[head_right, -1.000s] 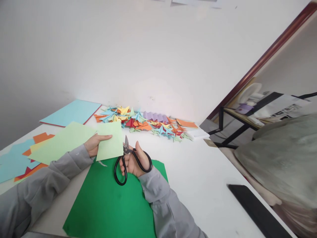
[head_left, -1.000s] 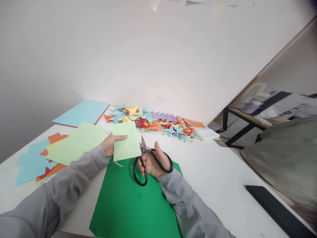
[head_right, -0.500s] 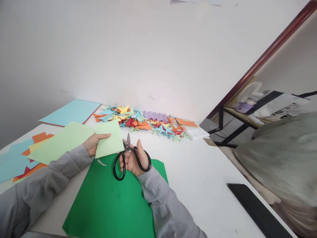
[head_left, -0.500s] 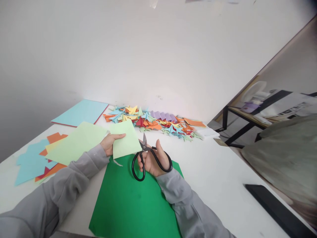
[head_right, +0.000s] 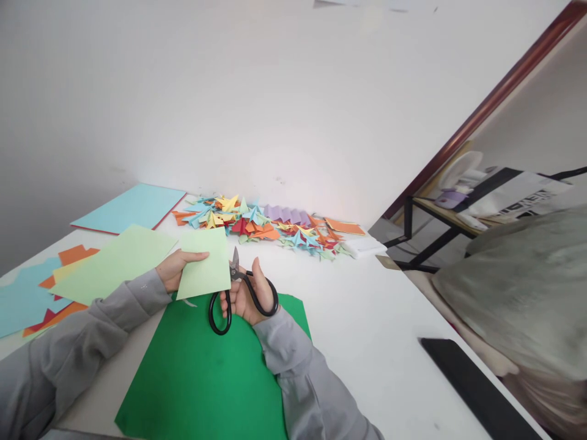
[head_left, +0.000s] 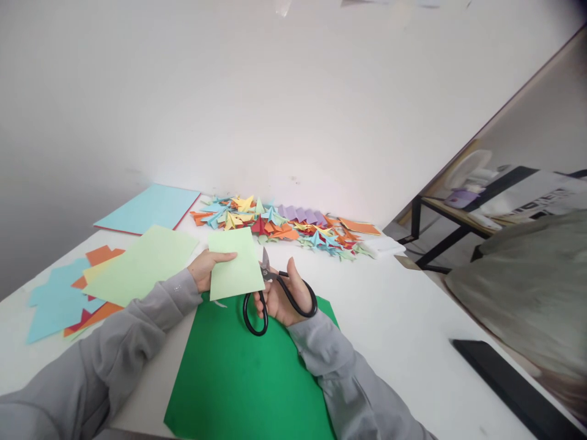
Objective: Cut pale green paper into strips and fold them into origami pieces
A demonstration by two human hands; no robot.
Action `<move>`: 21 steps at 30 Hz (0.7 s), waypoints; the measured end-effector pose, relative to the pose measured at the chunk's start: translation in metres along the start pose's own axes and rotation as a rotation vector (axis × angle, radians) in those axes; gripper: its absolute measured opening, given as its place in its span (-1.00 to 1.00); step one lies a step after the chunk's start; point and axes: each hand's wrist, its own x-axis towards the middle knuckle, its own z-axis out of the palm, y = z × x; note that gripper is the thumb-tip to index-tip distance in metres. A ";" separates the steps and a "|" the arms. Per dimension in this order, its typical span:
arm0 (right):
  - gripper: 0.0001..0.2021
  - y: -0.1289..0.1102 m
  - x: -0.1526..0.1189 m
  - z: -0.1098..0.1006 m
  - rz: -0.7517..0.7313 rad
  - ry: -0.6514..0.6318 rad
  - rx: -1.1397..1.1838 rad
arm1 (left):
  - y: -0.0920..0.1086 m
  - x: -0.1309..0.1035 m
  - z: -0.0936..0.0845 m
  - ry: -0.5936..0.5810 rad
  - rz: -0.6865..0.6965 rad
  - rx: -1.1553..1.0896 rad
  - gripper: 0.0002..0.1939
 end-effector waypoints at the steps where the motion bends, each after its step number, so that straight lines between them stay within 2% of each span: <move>1: -0.35 0.000 0.000 0.001 -0.011 0.019 0.002 | 0.000 0.000 0.000 0.004 -0.001 -0.007 -0.69; 10: -0.32 0.001 0.000 0.008 -0.088 0.090 0.017 | -0.001 0.002 0.002 0.026 0.010 -0.075 -0.67; 21: -0.40 -0.002 -0.002 0.001 -0.014 -0.053 -0.029 | -0.003 -0.005 0.003 -0.090 -0.031 0.019 -0.77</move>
